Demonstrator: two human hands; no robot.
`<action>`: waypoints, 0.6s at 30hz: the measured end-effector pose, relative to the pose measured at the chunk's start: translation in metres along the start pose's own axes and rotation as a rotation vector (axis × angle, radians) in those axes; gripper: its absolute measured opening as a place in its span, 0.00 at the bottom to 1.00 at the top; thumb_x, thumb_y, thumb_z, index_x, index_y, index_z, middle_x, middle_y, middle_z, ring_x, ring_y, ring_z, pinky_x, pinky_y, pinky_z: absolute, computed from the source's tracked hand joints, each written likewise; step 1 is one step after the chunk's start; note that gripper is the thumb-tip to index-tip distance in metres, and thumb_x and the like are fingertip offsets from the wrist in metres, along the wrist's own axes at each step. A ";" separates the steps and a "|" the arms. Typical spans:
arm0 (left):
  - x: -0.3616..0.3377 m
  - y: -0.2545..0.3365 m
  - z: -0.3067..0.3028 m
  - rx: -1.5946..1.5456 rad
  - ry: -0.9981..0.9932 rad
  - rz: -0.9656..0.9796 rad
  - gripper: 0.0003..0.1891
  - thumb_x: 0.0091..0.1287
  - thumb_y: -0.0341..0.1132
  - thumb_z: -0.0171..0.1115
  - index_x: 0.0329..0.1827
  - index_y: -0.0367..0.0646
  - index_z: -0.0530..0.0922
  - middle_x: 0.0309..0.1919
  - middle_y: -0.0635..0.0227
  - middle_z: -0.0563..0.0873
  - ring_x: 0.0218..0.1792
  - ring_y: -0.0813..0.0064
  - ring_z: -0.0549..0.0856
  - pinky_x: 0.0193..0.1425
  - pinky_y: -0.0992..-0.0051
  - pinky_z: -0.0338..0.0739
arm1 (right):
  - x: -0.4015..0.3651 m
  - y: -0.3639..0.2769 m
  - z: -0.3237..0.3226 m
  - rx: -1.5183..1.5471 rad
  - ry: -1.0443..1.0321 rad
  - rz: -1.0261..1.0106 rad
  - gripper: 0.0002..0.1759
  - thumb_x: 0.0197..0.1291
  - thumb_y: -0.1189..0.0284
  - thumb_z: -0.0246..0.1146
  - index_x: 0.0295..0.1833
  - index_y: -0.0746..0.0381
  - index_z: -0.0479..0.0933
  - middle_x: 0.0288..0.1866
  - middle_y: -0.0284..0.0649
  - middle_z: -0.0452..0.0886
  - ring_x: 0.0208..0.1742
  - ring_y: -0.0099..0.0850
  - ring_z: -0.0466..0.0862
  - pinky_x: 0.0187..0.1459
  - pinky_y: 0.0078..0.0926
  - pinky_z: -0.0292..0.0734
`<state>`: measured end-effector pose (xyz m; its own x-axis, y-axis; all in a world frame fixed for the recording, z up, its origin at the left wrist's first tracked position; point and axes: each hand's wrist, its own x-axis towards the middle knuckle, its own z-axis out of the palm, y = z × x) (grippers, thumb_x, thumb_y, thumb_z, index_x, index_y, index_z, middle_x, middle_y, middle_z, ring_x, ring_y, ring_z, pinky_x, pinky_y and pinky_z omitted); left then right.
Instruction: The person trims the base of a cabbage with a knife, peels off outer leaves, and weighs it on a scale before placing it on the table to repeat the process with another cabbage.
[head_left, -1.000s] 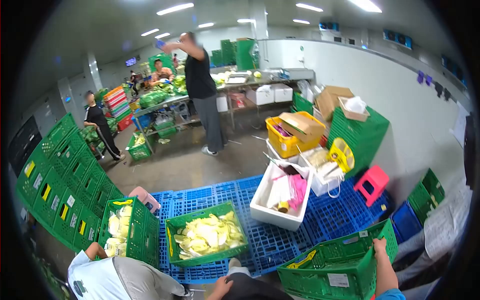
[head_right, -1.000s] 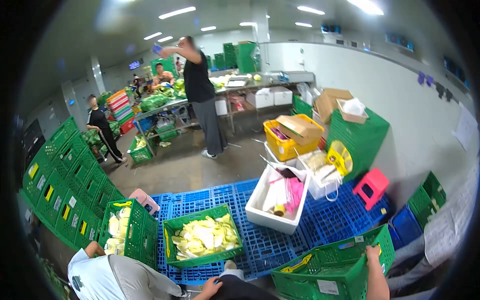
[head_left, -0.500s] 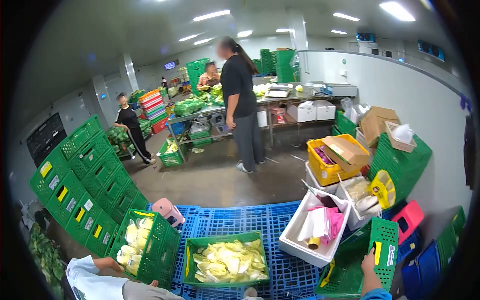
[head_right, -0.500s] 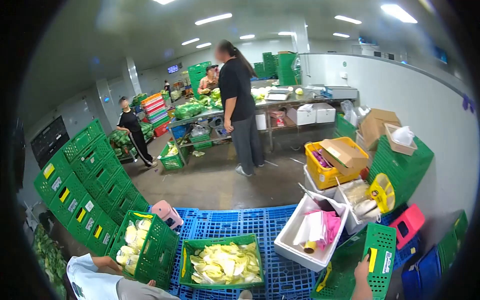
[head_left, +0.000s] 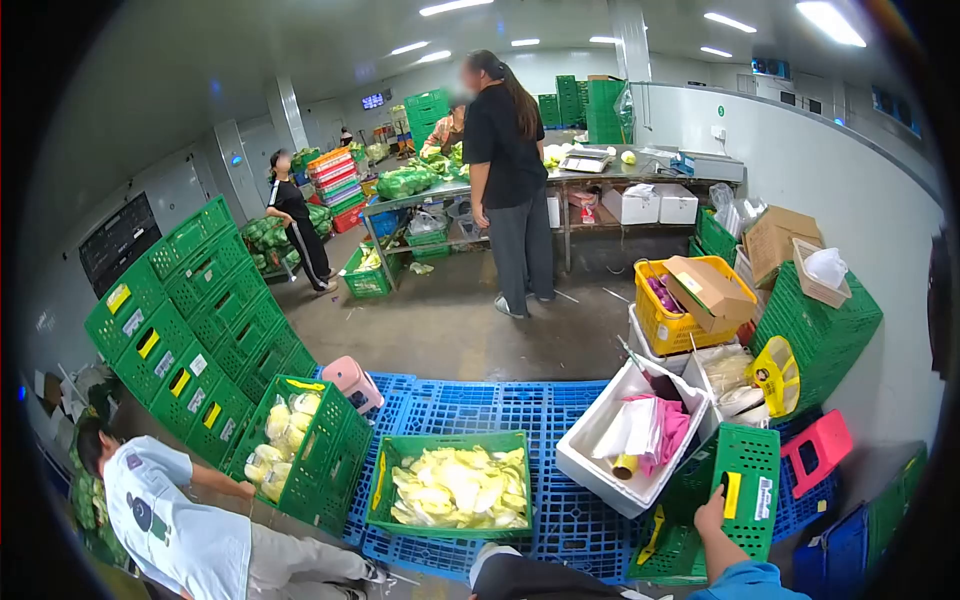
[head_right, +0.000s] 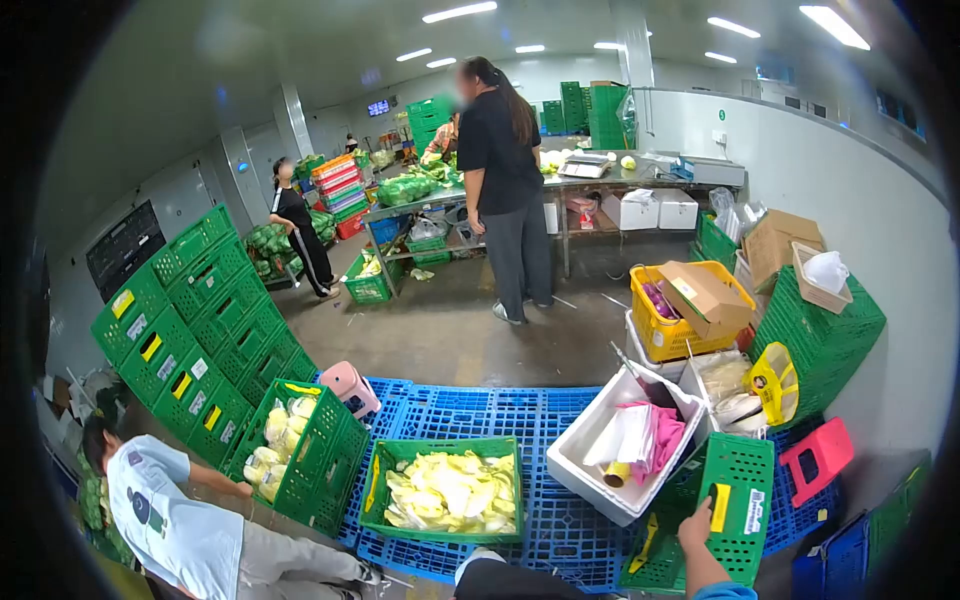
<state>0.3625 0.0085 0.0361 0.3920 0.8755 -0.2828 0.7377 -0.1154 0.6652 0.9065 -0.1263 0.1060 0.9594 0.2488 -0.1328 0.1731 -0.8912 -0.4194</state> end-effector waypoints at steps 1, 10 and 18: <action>0.000 0.007 0.002 -0.111 -0.026 -0.024 0.26 0.62 0.47 0.52 0.55 0.35 0.68 0.50 0.46 0.75 0.53 0.52 0.73 0.57 0.64 0.66 | -0.003 -0.006 -0.004 0.019 -0.014 -0.011 0.41 0.47 0.80 0.51 0.68 0.65 0.42 0.59 0.55 0.61 0.56 0.52 0.68 0.56 0.39 0.65; -0.048 0.024 0.005 -0.221 0.028 -0.222 0.24 0.61 0.50 0.52 0.52 0.39 0.73 0.45 0.50 0.79 0.49 0.58 0.77 0.54 0.67 0.69 | 0.009 0.008 -0.016 0.053 -0.121 -0.115 0.43 0.43 0.78 0.57 0.65 0.72 0.45 0.62 0.56 0.55 0.63 0.49 0.58 0.64 0.34 0.55; -0.121 -0.049 0.041 -0.189 -0.049 -0.441 0.26 0.59 0.51 0.52 0.54 0.41 0.72 0.48 0.49 0.77 0.52 0.55 0.75 0.55 0.64 0.68 | -0.038 -0.046 -0.042 -0.122 0.076 -0.379 0.41 0.39 0.77 0.62 0.62 0.68 0.53 0.62 0.54 0.56 0.63 0.48 0.58 0.63 0.38 0.56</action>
<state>0.3013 -0.1109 0.0093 0.0931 0.7981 -0.5952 0.7282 0.3532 0.5874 0.8717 -0.1105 0.1677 0.8353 0.5440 0.0800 0.5388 -0.7810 -0.3159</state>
